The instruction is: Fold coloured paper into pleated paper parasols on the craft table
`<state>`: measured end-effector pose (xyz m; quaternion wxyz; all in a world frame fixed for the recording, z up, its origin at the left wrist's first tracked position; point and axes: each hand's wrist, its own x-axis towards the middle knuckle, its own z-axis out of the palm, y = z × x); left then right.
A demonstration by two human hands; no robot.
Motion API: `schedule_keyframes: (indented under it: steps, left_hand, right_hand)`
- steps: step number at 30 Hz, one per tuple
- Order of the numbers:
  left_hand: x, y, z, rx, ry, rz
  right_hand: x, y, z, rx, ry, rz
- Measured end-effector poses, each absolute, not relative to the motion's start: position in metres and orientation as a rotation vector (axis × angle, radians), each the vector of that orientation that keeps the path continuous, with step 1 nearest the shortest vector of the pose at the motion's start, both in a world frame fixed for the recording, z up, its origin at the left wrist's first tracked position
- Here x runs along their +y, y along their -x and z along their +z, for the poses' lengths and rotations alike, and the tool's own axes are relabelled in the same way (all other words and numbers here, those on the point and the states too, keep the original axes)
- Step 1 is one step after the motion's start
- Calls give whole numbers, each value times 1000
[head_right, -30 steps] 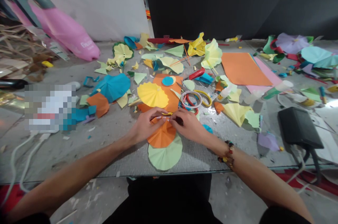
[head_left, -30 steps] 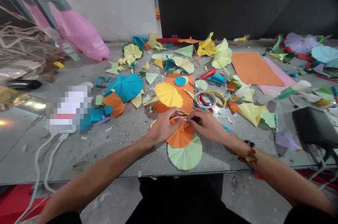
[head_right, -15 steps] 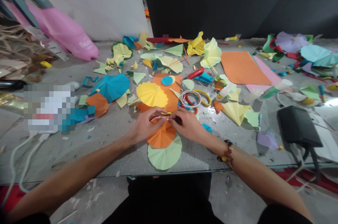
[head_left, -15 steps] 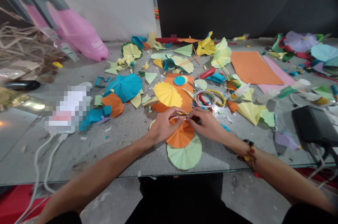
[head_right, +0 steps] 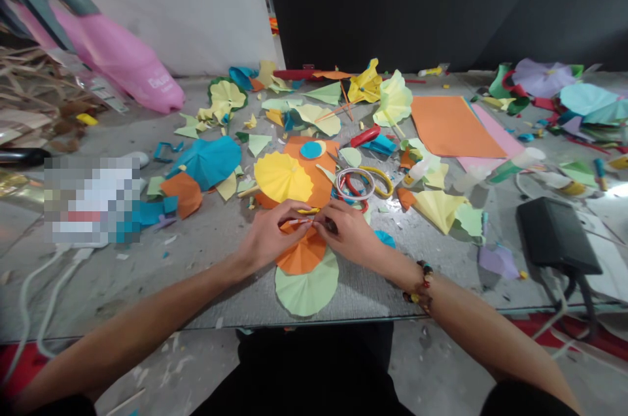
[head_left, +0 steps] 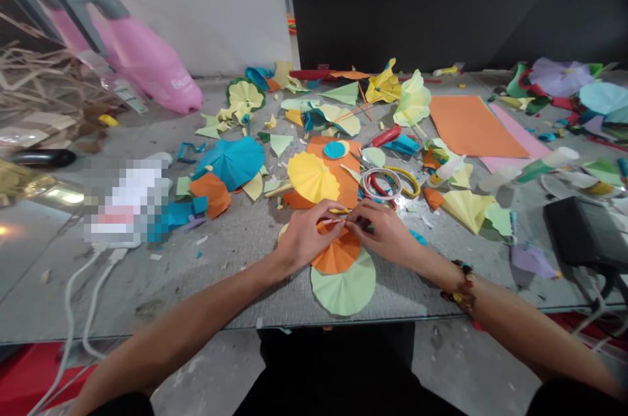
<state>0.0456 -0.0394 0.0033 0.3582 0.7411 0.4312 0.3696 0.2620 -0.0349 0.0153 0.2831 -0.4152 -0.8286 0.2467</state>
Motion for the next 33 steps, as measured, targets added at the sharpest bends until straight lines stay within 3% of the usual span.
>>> schedule_keyframes:
  steps: [10,20,29,33]
  left_hand:
    - [-41,-47,7,1147,-1952,987]
    - [-43,-45,14,1161,-1851,1151]
    - [-34,-45,12,1094,-1639,1210]
    - [-36,-47,12,1060,-1597,1194]
  right_hand:
    - [-37,-260,15,-2182,1111,658]
    - [-21,-270,13,-1750,1164,1349]
    - [-31,-264,24,-1785,1113,1063]
    - [-31,-262,25,-1833,1117,1109]
